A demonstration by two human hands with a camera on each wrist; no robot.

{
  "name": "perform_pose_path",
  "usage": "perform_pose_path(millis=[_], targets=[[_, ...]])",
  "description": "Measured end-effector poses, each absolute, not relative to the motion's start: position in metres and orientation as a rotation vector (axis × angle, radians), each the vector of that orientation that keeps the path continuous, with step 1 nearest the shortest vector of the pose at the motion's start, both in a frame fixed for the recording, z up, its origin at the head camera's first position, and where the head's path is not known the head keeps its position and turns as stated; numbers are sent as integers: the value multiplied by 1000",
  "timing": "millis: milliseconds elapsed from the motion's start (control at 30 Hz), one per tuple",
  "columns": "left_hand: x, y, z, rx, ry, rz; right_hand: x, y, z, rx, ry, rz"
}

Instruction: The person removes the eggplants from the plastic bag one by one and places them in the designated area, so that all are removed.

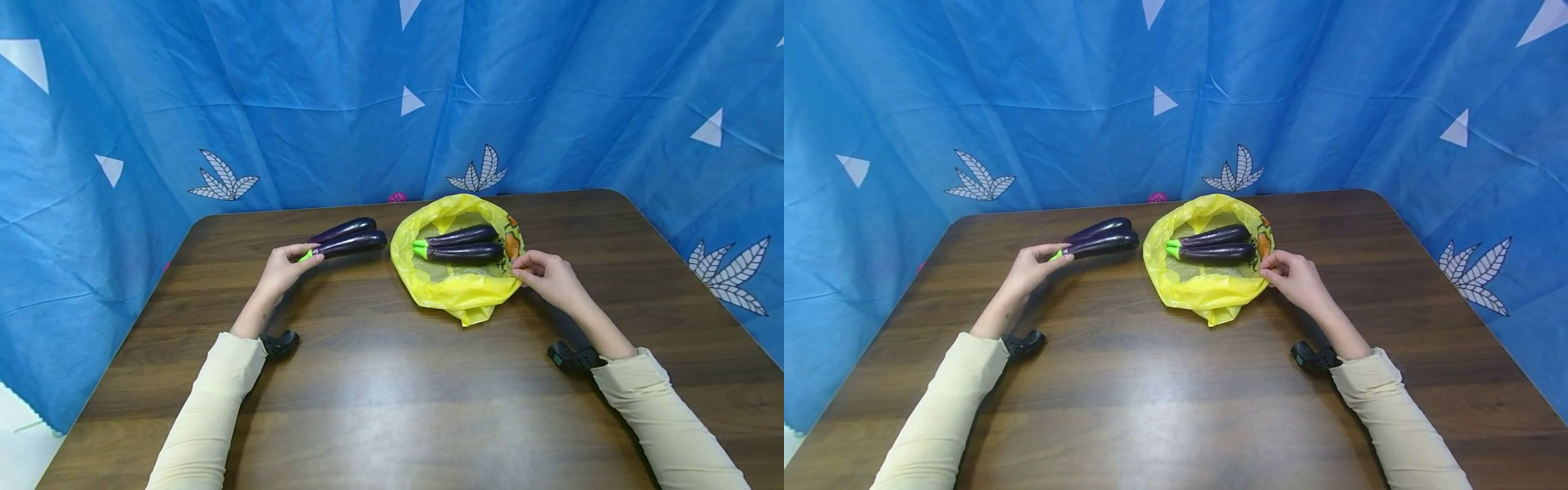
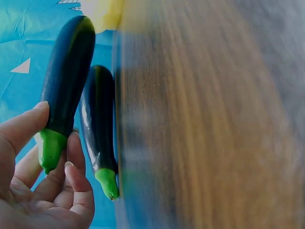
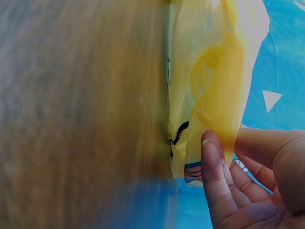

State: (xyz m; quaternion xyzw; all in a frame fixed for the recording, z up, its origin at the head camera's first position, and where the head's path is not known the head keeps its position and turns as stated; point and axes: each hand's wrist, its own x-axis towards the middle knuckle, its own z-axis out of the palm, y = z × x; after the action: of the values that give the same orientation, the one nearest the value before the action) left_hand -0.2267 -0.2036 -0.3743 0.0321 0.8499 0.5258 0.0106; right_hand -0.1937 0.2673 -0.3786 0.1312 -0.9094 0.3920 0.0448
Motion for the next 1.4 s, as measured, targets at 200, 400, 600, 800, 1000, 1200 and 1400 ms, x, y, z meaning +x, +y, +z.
perform_pose_path(millis=[200,400,600,800,1000,1200,1400], targets=[[-228,-204,-374,101,2651,1606,-193,268,-379,387,-2785,1205],[-232,-204,-377,85,2667,1571,-194,268,-380,388,-2786,1207],[-235,-204,-383,67,2689,1552,-194,268,-380,418,-2776,1205],[-236,-205,-386,17,2717,1535,-194,269,-381,426,-2774,1209],[-236,-207,-388,28,2782,1481,-194,269,-380,413,-2781,1212],[-236,-209,-390,36,2818,1425,-193,268,-379,405,-2789,1210],[-237,-210,-390,19,2850,1362,-193,268,-379,400,-2794,1207]])
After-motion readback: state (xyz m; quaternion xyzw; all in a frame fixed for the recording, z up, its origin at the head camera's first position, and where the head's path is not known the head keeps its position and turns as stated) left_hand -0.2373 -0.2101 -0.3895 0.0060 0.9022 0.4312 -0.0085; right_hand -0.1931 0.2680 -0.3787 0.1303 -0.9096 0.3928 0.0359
